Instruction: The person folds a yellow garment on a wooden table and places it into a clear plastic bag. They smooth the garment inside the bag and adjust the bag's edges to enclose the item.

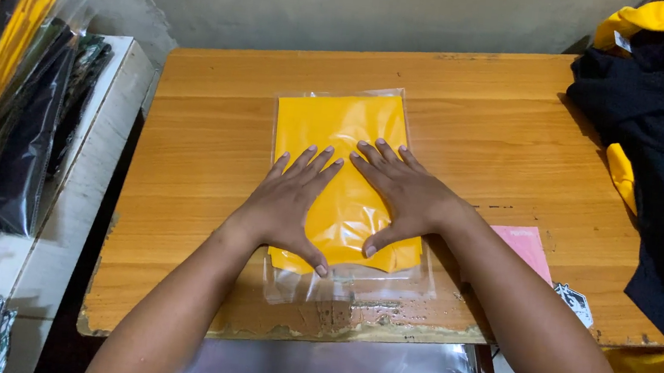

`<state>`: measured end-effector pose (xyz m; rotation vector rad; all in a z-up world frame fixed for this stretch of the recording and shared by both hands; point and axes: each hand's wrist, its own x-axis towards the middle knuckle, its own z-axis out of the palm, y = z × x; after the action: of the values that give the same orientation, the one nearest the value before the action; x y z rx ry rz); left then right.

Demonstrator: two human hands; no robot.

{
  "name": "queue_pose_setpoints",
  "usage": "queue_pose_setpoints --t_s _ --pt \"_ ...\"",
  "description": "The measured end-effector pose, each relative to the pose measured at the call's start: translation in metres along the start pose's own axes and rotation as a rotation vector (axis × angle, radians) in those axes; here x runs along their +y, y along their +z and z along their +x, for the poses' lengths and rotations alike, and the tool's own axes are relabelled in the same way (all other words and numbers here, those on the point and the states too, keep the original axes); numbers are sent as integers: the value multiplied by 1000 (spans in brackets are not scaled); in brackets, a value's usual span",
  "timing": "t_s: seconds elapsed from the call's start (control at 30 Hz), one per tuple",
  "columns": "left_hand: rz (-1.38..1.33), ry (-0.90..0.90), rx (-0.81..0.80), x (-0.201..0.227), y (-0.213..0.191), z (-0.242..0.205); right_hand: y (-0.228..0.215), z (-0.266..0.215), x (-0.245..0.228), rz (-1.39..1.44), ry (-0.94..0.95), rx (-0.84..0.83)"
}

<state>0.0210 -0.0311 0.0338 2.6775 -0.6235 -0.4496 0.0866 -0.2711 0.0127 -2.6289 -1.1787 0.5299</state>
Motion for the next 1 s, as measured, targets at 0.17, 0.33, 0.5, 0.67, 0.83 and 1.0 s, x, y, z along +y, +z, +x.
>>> queue_pose_setpoints --t_s 0.17,0.33,0.5,0.67,0.83,1.0 --pt "-14 13 -42 -9 -2 1 -2 -1 3 21 -7 -9" --pt "-46 5 -98 -15 -7 -2 -2 -3 4 22 -33 -7" --pt "-49 -37 -145 -15 -13 -4 -10 -9 3 47 4 -62" --pt "-40 -42 -150 -17 -11 -6 -17 -16 0 74 30 -98" --pt "-82 192 242 -43 1 4 -1 -17 31 67 -244 163" --pt "-64 211 355 -49 23 21 6 -9 19 72 -282 342"
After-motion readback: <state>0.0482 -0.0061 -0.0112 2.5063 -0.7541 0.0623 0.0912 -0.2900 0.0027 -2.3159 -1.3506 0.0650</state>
